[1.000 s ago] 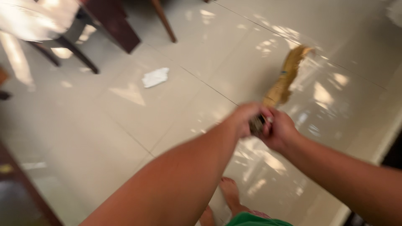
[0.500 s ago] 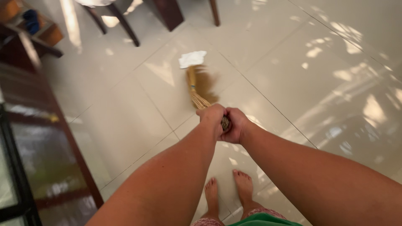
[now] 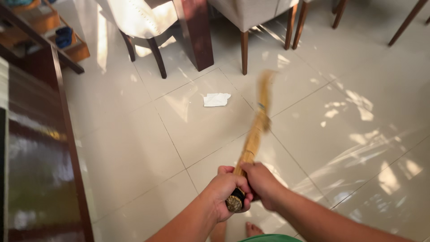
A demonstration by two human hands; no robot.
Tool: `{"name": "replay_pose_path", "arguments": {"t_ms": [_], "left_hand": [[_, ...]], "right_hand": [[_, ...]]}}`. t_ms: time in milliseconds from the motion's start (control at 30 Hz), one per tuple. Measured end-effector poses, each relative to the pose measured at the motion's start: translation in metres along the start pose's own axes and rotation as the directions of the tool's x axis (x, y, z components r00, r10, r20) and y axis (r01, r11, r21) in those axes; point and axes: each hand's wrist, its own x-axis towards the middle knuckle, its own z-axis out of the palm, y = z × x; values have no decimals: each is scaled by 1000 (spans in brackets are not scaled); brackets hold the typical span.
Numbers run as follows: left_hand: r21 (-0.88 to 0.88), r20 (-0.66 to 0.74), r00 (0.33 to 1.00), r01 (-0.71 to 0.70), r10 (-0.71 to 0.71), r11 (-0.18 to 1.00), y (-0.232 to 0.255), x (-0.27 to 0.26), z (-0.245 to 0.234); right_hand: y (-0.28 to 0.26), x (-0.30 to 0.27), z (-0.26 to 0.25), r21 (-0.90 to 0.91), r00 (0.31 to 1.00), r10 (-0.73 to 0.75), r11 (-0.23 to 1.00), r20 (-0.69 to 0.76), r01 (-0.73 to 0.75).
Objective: The person sweeps the tiled floor using a broom, moving a piece of paper across the floor and under a table and chairs.
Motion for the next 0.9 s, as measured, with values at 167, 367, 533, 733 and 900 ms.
{"name": "replay_pose_path", "arguments": {"t_ms": [167, 367, 533, 733, 900], "left_hand": [[162, 71, 995, 61, -73, 985, 7, 66, -41], [130, -151, 988, 50, -30, 990, 16, 131, -104], [-48, -408, 883, -276, 234, 960, 76, 117, -133], [-238, -355, 907, -322, 227, 916, 120, 30, -99], [-415, -302, 909, -397, 288, 819, 120, -22, -46]], "right_hand": [[43, 28, 28, 388, 990, 113, 919, -87, -71], [19, 63, 85, 223, 903, 217, 923, 371, -314], [-41, 71, 154, 185, 922, 216, 941, 320, -284], [-104, 64, 160, 130, 902, 168, 963, 397, -236], [-139, 54, 128, 168, 785, 141, 940, 604, -298]]}}
